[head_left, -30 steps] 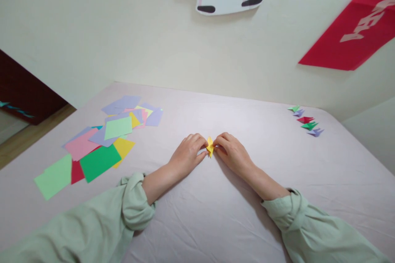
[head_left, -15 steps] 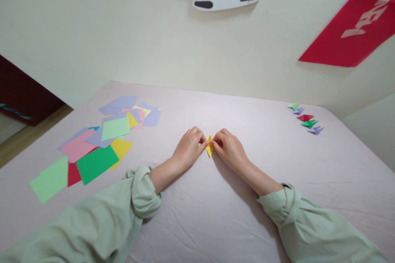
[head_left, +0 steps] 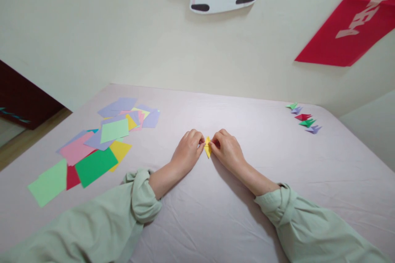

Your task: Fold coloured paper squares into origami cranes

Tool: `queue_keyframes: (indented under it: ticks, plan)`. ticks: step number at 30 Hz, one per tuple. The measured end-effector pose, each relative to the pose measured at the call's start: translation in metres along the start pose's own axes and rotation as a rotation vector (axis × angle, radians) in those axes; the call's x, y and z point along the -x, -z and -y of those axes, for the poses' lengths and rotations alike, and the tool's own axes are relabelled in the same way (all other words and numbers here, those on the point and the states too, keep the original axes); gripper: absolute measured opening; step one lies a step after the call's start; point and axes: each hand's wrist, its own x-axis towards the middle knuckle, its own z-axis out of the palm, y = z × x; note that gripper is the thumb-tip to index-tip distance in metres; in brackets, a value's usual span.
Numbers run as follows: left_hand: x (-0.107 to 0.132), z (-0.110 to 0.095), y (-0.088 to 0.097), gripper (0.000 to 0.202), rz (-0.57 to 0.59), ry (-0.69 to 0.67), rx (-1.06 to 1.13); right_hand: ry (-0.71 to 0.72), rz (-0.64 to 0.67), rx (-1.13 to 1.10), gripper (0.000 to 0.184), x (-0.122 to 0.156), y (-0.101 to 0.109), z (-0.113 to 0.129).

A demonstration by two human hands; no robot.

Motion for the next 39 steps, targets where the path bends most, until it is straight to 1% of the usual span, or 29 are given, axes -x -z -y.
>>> queue_keyframes:
  ticks: [2,4,8,11,13,16,17,19,23,29,34,39]
  plan:
    - [0.003,0.0,0.003,0.006,0.004,-0.02,0.014,-0.003,-0.003,0.0,0.012,0.0,0.0,0.0]
    - [0.007,0.0,0.006,0.012,0.025,-0.052,0.008,-0.007,-0.003,-0.003,0.012,0.001,0.0,0.0]
    - [0.012,-0.001,0.01,0.019,0.12,-0.126,-0.072,-0.003,-0.005,-0.021,0.013,0.002,-0.001,-0.001]
    - [0.016,-0.003,0.01,0.023,0.174,-0.153,-0.161,0.001,-0.013,-0.024,0.013,0.002,-0.002,-0.001]
    - [0.018,-0.004,0.01,0.025,0.191,-0.169,-0.221,0.0,-0.017,-0.029,0.012,0.001,-0.003,-0.002]
    - [0.021,-0.004,0.008,0.029,0.186,-0.19,-0.285,0.012,-0.025,-0.075,0.006,0.003,-0.001,-0.002]
    - [0.022,-0.004,0.008,0.03,0.182,-0.191,-0.296,0.026,-0.028,-0.093,0.008,0.005,0.001,-0.002]
    - [0.023,-0.004,0.007,0.031,0.178,-0.186,-0.309,0.067,-0.022,-0.101,0.018,0.01,0.004,-0.002]
    - [0.023,-0.006,0.008,0.031,0.176,-0.189,-0.321,0.164,0.029,-0.002,0.031,0.025,0.009,-0.002]
    - [0.026,-0.013,0.011,0.028,0.209,-0.174,-0.404,0.254,0.052,0.183,0.034,0.037,0.012,-0.001]
    - [0.033,-0.016,0.012,0.036,0.222,-0.163,-0.513,0.256,0.074,0.27,0.032,0.039,0.013,0.001]
    - [0.038,-0.013,0.014,0.041,0.229,-0.188,-0.525,0.268,0.091,0.264,0.032,0.042,0.013,-0.001]
